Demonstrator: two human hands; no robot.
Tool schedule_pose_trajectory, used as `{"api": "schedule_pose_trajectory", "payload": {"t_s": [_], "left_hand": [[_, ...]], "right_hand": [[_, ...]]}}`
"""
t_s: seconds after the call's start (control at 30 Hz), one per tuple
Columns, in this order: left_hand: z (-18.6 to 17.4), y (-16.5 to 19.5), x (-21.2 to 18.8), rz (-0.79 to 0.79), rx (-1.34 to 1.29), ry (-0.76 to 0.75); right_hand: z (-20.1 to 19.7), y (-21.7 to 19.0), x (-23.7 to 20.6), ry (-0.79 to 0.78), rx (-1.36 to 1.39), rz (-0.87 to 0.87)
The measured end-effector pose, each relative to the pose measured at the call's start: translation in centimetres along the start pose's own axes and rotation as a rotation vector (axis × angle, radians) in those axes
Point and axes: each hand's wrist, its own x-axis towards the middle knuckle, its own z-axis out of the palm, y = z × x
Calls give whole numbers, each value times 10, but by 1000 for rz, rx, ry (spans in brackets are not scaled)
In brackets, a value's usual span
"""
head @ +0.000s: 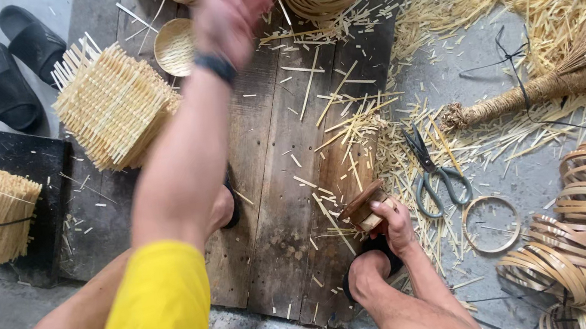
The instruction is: The person sits on the workshop floor assembling round bamboo baskets. They weave a square bamboo slat mat around a round wooden rim, trim the protruding slat ends with scissors, press the mat to shape it over the rim, and place the finished basket onto a growing stack of completed baskets.
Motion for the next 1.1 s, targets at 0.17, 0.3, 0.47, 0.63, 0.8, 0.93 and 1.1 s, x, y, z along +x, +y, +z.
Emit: {"api": "schedule_pose_trajectory", "payload": {"t_s": [0.17,0.3,0.47,0.63,0.8,0.93,1.1], "left_hand": [[-15,-128,-140,-708,785,-46],[-46,-219,-239,-1044,654,86],[-62,-248,-258,-722,458,202],[-72,-225,-221,-561,654,98],[-138,-123,-156,441,1569,6],[-209,-6,-121,808,2331,306],[-247,69,-128,-510,1884,497]], "right_hand": [[10,-3,-2,-64,-78,-56],[11,-5,2,-106,-61,-15],[2,5,25,-67,-216,-265],[1,14,44,80,-471,-217],[18,20,46,-13,199,-15],[29,27,46,-169,213,38],[27,33,52,-202,138,45]]}}
